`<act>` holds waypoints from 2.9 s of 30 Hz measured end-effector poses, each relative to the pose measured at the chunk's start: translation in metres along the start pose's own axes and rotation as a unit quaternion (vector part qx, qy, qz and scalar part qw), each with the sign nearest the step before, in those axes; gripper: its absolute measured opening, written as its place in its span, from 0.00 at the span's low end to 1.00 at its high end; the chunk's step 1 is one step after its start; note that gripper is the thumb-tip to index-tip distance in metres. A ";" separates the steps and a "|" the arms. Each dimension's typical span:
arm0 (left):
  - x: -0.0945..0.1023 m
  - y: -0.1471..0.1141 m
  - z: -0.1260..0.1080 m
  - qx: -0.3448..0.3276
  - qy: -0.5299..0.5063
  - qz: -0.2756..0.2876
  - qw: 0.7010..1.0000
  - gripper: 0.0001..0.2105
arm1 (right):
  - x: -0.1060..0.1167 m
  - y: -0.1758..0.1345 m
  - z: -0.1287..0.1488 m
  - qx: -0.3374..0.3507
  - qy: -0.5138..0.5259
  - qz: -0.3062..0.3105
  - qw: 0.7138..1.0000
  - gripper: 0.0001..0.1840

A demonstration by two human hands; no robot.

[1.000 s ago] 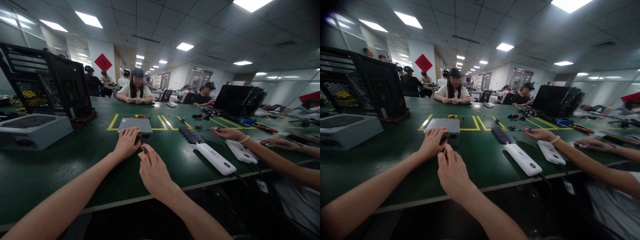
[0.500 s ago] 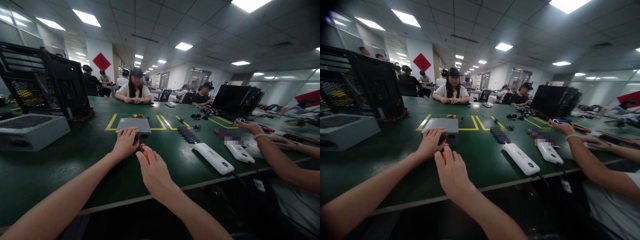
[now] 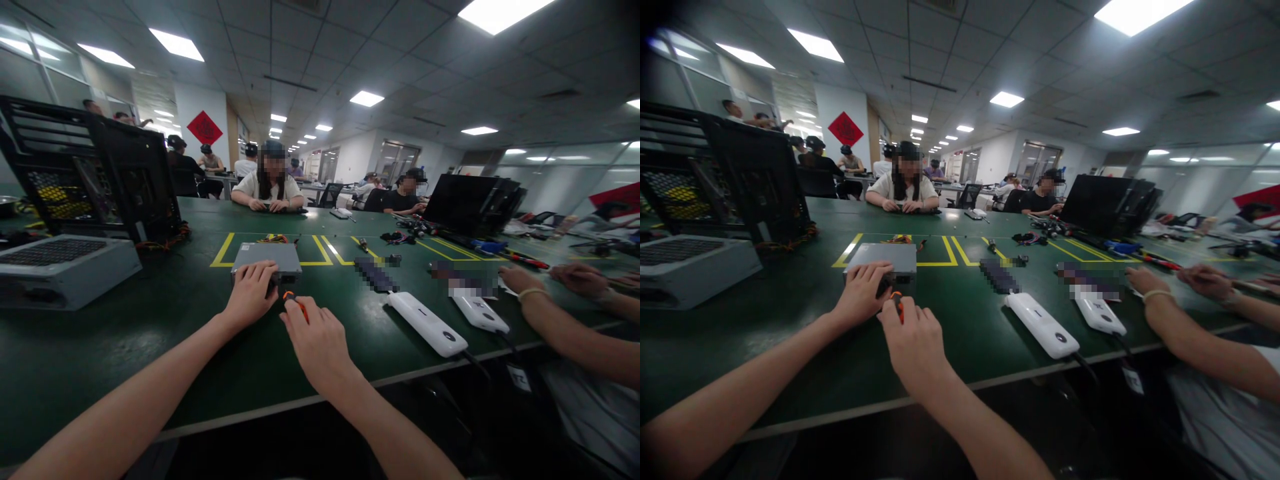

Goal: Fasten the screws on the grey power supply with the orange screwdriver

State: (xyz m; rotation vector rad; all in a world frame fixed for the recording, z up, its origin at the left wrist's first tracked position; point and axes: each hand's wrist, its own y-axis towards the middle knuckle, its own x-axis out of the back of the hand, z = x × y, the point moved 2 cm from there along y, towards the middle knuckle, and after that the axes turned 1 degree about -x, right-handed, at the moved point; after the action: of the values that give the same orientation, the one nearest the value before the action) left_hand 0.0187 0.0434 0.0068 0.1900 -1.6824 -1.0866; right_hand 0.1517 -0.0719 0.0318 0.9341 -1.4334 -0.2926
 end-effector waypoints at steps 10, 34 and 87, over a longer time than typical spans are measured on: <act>-0.001 0.001 0.001 0.001 0.000 0.005 1.000 0.17 | -0.002 -0.001 0.001 0.011 -0.002 0.003 1.000 0.13; -0.002 0.003 0.005 0.001 -0.004 0.016 1.000 0.17 | -0.010 0.008 0.003 0.003 0.031 -0.089 0.996 0.08; -0.002 -0.003 0.003 -0.006 0.007 0.013 1.000 0.18 | -0.010 -0.006 0.010 0.050 0.031 -0.014 0.998 0.13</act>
State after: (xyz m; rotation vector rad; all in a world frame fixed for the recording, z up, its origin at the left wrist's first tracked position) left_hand 0.0161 0.0445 0.0030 0.1664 -1.6606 -1.0735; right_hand 0.1425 -0.0727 0.0189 1.0358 -1.3894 -0.2122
